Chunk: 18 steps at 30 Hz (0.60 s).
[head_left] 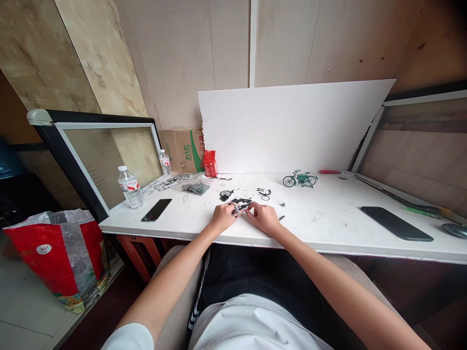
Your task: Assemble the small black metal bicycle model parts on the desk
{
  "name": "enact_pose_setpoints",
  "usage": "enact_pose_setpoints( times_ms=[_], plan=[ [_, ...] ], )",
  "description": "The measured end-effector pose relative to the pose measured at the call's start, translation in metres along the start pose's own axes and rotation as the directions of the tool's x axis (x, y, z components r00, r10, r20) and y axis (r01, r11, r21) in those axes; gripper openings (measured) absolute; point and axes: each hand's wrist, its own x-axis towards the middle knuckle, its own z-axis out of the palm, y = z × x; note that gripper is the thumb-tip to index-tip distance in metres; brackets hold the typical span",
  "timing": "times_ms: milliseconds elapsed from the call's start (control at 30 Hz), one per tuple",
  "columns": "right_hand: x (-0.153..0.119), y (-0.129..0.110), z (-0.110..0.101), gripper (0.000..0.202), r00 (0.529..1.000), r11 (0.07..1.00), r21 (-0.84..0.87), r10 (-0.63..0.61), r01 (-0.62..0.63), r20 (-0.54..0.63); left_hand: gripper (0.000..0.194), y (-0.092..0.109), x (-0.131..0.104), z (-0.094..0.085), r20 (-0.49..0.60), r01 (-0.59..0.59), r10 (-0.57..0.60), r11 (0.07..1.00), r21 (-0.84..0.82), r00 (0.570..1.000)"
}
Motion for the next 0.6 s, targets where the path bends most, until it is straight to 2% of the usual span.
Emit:
enact_pose_setpoints(
  times_ms=[200,600],
  plan=[
    [0.0004,0.0043,0.0051,0.026,0.999,0.999,0.032,-0.034,0.034,-0.013,0.011,-0.0001,-0.0001,-0.0003,0.017,0.007,-0.007,1.0,0.003,1.0],
    [0.002,0.0078,0.0098,0.035,0.996,0.996,-0.018,-0.084,0.084,-0.013,0.011,-0.0016,-0.0007,0.0003,0.011,-0.002,0.002,1.0,0.019,1.0]
  ],
)
